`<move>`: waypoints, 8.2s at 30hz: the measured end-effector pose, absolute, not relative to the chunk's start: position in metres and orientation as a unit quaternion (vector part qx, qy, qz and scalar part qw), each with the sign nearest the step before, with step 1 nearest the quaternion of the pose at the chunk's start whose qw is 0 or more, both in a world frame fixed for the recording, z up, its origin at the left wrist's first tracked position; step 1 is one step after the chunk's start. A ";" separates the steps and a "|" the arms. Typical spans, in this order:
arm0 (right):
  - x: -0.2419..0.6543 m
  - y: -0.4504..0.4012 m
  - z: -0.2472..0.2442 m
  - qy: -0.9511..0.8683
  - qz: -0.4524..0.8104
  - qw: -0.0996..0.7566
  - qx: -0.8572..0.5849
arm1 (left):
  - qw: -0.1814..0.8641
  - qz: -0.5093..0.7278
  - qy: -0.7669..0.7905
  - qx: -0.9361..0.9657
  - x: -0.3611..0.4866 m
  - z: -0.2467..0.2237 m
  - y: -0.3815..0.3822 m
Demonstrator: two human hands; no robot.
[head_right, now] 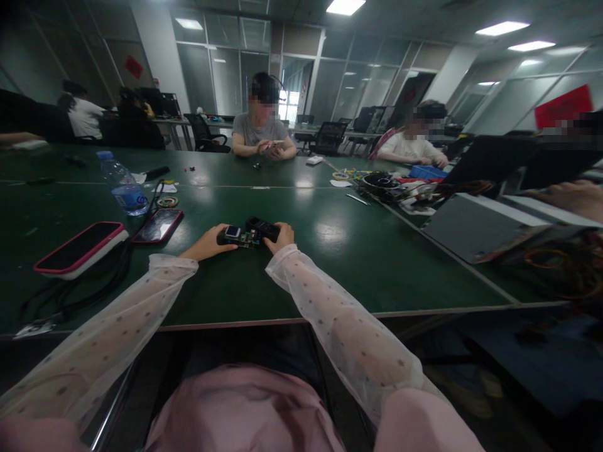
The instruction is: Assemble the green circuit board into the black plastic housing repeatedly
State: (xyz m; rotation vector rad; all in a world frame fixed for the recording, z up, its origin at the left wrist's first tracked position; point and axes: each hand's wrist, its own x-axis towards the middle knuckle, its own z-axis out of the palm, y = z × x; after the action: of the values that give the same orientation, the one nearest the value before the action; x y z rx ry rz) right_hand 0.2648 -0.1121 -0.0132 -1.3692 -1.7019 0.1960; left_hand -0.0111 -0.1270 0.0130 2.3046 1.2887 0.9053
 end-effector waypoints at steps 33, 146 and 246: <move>0.261 -0.116 -0.008 -0.698 0.072 0.447 -0.555 | 0.159 0.305 0.461 0.818 -0.009 0.016 -0.129; 0.262 -0.110 -0.011 -0.643 0.119 0.519 -0.551 | 0.155 0.313 0.449 0.822 -0.009 0.016 -0.131; 0.244 -0.129 -0.001 -0.749 0.185 0.479 -0.419 | 0.149 0.303 0.463 0.819 -0.007 0.014 -0.129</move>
State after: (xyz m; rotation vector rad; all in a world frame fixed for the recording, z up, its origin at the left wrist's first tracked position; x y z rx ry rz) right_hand 0.2444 -0.1287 -0.0013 -1.0216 -1.8281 0.4519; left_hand -0.0070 -0.1288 0.0143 2.3546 1.3317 0.8706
